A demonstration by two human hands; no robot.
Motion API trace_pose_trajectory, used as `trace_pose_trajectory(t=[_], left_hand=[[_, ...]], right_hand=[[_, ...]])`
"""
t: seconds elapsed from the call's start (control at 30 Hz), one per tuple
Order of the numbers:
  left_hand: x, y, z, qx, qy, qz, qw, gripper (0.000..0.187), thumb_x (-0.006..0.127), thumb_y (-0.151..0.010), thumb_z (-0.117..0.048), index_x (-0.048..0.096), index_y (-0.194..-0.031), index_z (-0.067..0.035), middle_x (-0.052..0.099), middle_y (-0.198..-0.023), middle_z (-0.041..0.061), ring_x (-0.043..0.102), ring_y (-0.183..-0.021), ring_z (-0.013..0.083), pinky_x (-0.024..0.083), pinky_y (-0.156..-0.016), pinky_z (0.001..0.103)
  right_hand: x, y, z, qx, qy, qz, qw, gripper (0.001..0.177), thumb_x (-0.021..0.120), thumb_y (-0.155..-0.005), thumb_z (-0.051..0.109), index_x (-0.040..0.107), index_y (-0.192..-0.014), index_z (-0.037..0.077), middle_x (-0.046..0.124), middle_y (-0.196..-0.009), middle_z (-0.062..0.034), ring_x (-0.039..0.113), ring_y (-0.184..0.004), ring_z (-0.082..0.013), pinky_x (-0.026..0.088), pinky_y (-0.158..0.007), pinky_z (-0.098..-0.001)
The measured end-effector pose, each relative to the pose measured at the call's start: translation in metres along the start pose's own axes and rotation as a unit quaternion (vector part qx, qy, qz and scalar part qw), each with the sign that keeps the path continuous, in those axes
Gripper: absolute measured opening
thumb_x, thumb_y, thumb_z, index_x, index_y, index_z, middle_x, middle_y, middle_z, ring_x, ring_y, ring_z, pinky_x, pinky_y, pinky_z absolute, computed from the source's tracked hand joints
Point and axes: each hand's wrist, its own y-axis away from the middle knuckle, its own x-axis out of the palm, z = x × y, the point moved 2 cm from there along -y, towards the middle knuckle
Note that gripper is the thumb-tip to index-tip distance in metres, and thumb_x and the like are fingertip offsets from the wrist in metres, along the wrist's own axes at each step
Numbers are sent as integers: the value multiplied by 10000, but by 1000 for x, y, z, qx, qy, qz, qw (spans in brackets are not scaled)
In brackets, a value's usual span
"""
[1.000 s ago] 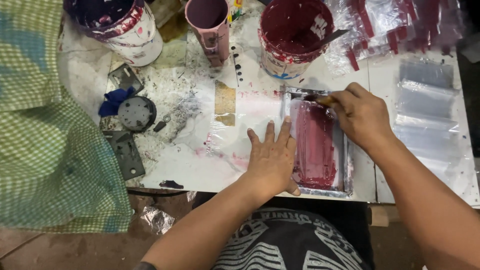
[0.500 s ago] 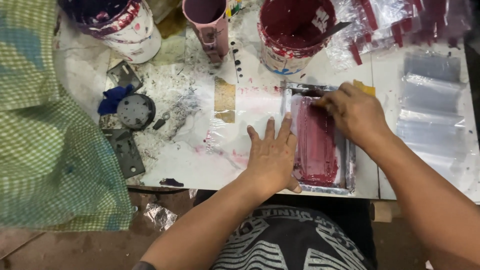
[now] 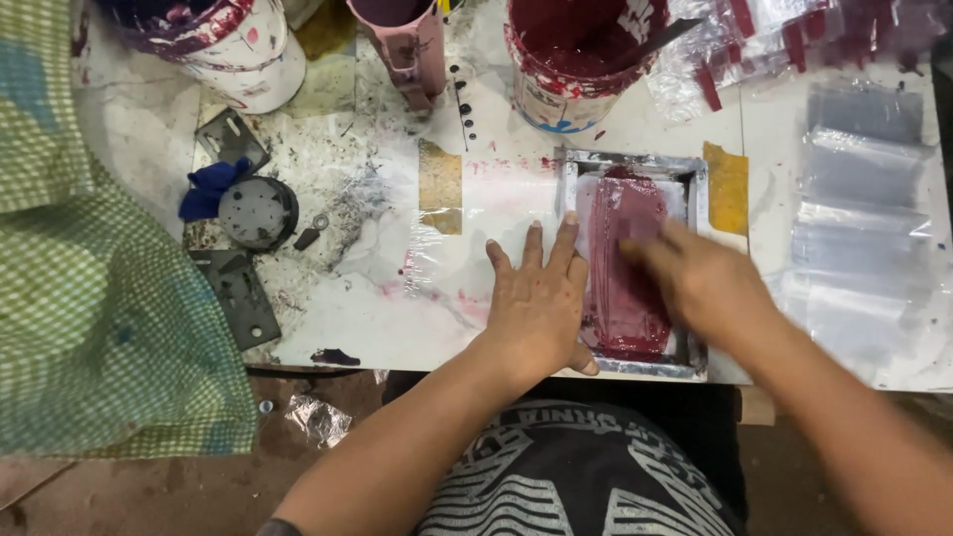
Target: The person uses a yellow squeegee to spread red ink evenly across a rectangular screen printing frame. They then place a clear plastic sheet over the inked screen and press it down with both hands to transfer the ink. The person repeats the process of spreading ink and pressing the plastic sheet multiple times.
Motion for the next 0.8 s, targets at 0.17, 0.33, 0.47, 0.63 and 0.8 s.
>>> trace_pose_trajectory(t=[0.17, 0.33, 0.47, 0.63, 0.8], left_hand=[[16, -11, 4, -41, -105, 57, 992, 1212, 930, -635, -706, 349, -1503, -90, -45, -1739, 116, 35, -1557, 471, 157, -1099, 815], [11, -8, 2, -41, -83, 73, 993, 1227, 949, -654, -656, 315, -1525, -70, -96, -1739, 135, -4, -1560, 485, 121, -1116, 813], [13, -10, 3, -47, -86, 64, 993, 1195, 953, -640, -654, 348, -1497, -81, -86, -1741, 123, 0, -1564, 479, 111, -1122, 809], [2, -3, 0, -22, -24, 37, 999, 1150, 995, -604, -506, 404, -1444, 14, 46, -1700, 226, 91, -1521, 532, 83, -1077, 856], [-3, 5, -1, 0, 23, 5, 1000, 1073, 1017, -586, -381, 472, -1376, 99, 179, -1660, 317, 173, -1480, 585, 52, -1034, 898]], right_hand=[[-11, 61, 44, -47, -82, 76, 993, 437, 614, -880, 32, 593, -1315, 62, 536, -929, -75, 613, -637, -274, 520, -480, -434], [-35, 18, 26, 50, -137, 101, 984, 334, 669, -874, 23, 699, -1182, 147, 668, -1134, -26, 674, -538, -175, 603, -310, -281], [-22, -20, -6, 71, -81, 10, 994, 189, 699, -976, 168, 722, -1142, 80, 634, -955, -66, 611, -708, -243, 542, -456, -415], [17, -45, -35, 78, -29, -57, 995, 186, 661, -995, 185, 722, -1166, 221, 585, -994, 19, 670, -822, -241, 540, -619, -381], [35, -54, -37, 70, -3, -47, 996, 154, 671, -1003, 276, 742, -1137, 245, 606, -964, 4, 705, -827, -302, 569, -686, -390]])
